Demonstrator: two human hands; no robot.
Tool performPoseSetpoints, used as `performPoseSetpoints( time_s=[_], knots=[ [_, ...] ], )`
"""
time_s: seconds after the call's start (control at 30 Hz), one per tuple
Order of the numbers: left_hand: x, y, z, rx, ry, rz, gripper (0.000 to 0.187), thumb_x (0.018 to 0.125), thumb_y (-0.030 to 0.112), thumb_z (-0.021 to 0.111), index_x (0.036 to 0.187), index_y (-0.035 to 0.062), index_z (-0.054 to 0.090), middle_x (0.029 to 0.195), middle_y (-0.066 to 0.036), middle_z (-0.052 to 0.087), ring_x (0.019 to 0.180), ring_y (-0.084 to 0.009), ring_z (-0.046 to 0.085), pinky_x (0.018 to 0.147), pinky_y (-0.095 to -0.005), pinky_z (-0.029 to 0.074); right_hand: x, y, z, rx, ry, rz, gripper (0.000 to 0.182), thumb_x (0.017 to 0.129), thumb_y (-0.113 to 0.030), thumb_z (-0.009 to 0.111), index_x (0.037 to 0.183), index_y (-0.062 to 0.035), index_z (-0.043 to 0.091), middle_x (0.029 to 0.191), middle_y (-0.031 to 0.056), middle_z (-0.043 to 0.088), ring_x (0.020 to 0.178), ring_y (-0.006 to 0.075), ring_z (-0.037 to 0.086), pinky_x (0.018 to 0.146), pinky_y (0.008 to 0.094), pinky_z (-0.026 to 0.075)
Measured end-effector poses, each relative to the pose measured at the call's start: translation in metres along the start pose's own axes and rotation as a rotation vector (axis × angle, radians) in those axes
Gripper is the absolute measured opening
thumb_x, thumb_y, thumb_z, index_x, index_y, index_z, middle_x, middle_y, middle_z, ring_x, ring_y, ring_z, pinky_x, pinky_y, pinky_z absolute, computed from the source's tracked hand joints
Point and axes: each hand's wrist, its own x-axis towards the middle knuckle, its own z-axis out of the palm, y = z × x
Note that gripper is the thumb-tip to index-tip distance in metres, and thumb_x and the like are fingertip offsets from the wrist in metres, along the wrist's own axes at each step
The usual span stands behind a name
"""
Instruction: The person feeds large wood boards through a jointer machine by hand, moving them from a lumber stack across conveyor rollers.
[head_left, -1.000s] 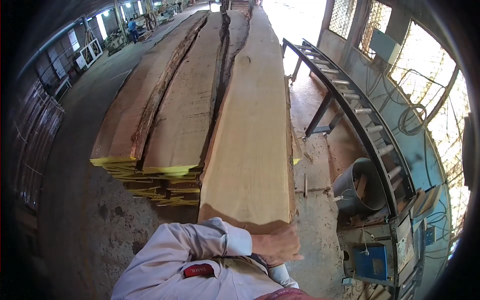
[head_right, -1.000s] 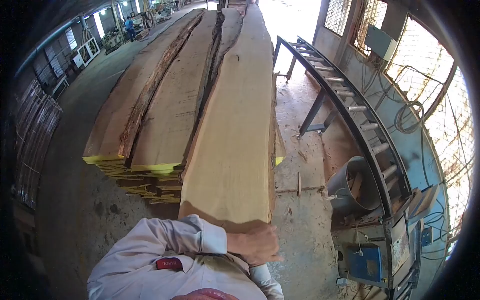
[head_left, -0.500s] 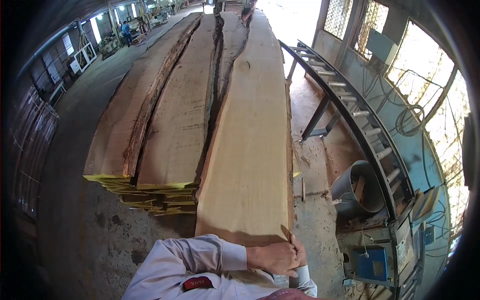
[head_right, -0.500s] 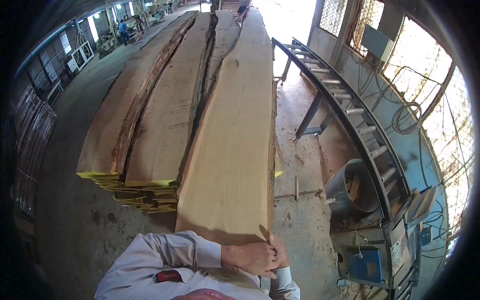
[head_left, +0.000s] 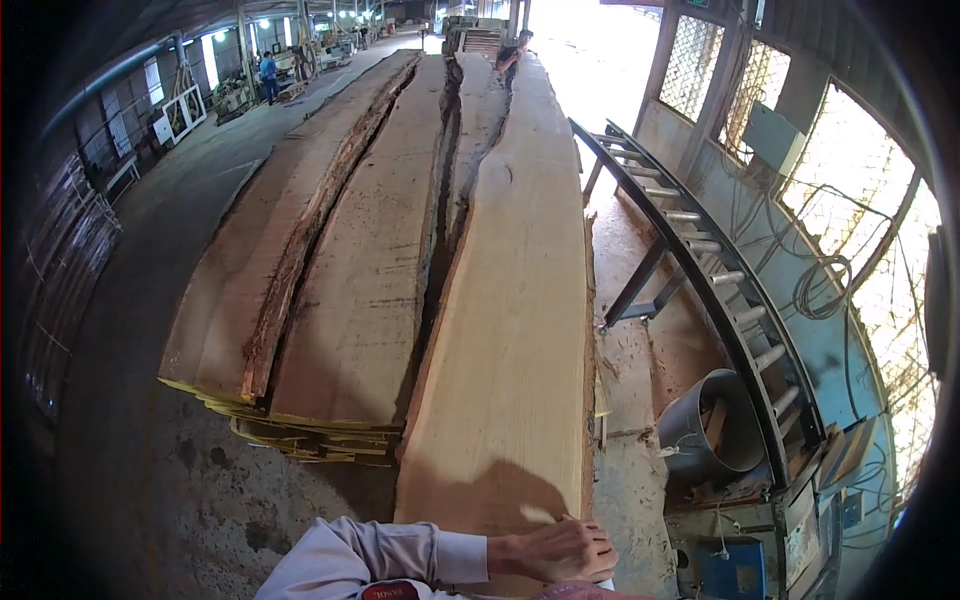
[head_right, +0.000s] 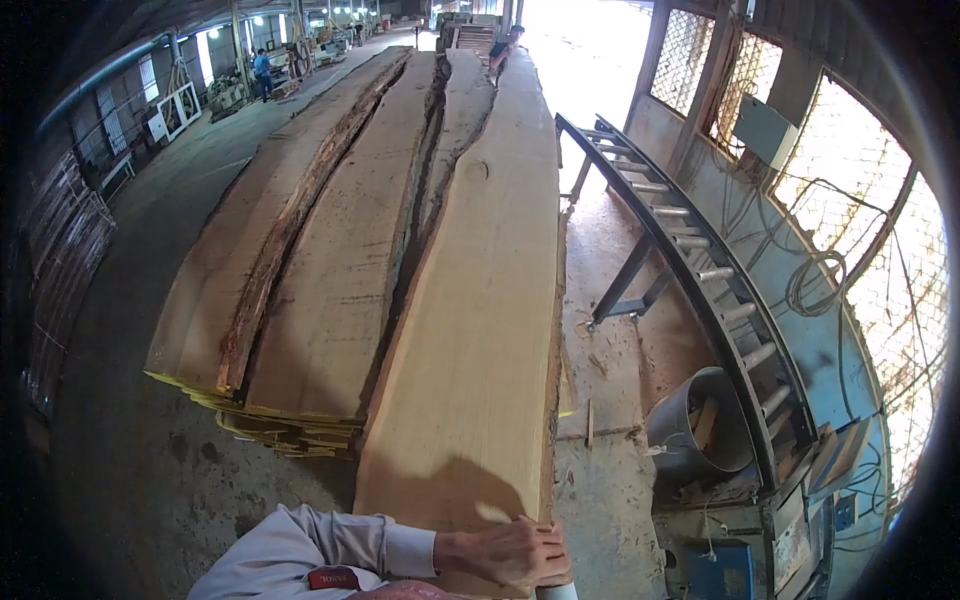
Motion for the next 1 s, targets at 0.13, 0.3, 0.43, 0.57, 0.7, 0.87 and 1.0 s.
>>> performPoseSetpoints(
  time_s=[0.13, 0.3, 0.43, 0.57, 0.7, 0.87, 1.0],
  knots=[
    [0.003, 0.009, -0.026, 0.012, 0.024, -0.05, 0.028, 0.089, 0.027, 0.06, 0.078, 0.0022, 0.052, 0.077, -0.013, 0.059, 0.08, -0.0301, 0.062, 0.071, -0.0403, 0.05, 0.007, 0.025, -0.005, -0.004, 0.179, -0.044, 0.034, 0.106, -0.034, 0.041, 0.118, -0.0049, 0.051, 0.106, 0.0101, 0.06, 0.1, 0.0245, 0.062, 0.085, 0.0394, 0.056],
    [-0.001, -0.004, 0.004, 0.0, 0.001, -0.124, 0.028, 0.08, 0.029, 0.058, 0.078, 0.0024, 0.051, 0.077, -0.013, 0.058, 0.08, -0.0297, 0.062, 0.063, -0.0412, 0.051, 0.0, 0.043, -0.015, -0.029, 0.394, -0.068, 0.03, 0.105, -0.034, 0.039, 0.11, -0.0073, 0.051, 0.1, 0.0082, 0.057, 0.096, 0.0233, 0.06, 0.082, 0.0374, 0.056],
    [0.007, 0.006, -0.033, -0.019, 0.012, -0.112, 0.028, 0.081, 0.029, 0.058, 0.077, 0.0024, 0.051, 0.075, -0.013, 0.057, 0.079, -0.0292, 0.061, 0.064, -0.0406, 0.052, -0.004, 0.047, -0.019, -0.053, 0.562, -0.101, 0.028, 0.105, -0.034, 0.037, 0.103, -0.0091, 0.05, 0.095, 0.0067, 0.054, 0.093, 0.0223, 0.059, 0.079, 0.0359, 0.057],
    [0.005, -0.007, 0.012, 0.087, 0.002, -0.156, 0.027, 0.082, 0.029, 0.058, 0.078, 0.0023, 0.051, 0.074, -0.012, 0.057, 0.079, -0.0288, 0.061, 0.067, -0.0398, 0.051, -0.003, 0.009, 0.04, -0.219, 0.713, -0.181, 0.028, 0.105, -0.035, 0.037, 0.1, -0.01, 0.05, 0.093, 0.0061, 0.052, 0.092, 0.0223, 0.058, 0.078, 0.0344, 0.057],
    [0.01, -0.006, 0.008, 0.009, 0.077, -0.136, 0.026, 0.081, 0.026, 0.059, 0.078, 0.0011, 0.053, 0.075, -0.013, 0.058, 0.078, -0.0289, 0.061, 0.072, -0.039, 0.051, -0.006, 0.017, 0.013, -0.674, 0.505, -0.388, 0.029, 0.105, -0.036, 0.038, 0.104, -0.0103, 0.052, 0.094, 0.0055, 0.054, 0.097, 0.0227, 0.059, 0.083, 0.0322, 0.055],
    [0.012, -0.01, 0.018, 0.033, 0.149, -0.138, 0.023, 0.08, 0.021, 0.062, 0.076, -0.0002, 0.054, 0.076, -0.014, 0.06, 0.078, -0.0291, 0.061, 0.076, -0.0376, 0.05, 0.017, 0.011, 0.005, -0.336, 0.127, -0.297, 0.03, 0.09, -0.035, 0.075, 0.106, -0.0129, 0.063, 0.089, 0.0001, 0.069, 0.076, 0.0161, 0.063, 0.074, 0.0367, 0.049],
    [0.017, -0.009, 0.014, 0.043, 0.144, -0.13, 0.023, 0.08, 0.021, 0.063, 0.077, -0.0003, 0.055, 0.075, -0.013, 0.06, 0.078, -0.0283, 0.062, 0.076, -0.0375, 0.05, 0.018, 0.038, -0.018, -0.55, 0.023, -0.107, 0.031, 0.091, -0.033, 0.074, 0.111, -0.0128, 0.061, 0.089, -0.0002, 0.068, 0.078, 0.0166, 0.063, 0.075, 0.0374, 0.049]
  ],
)
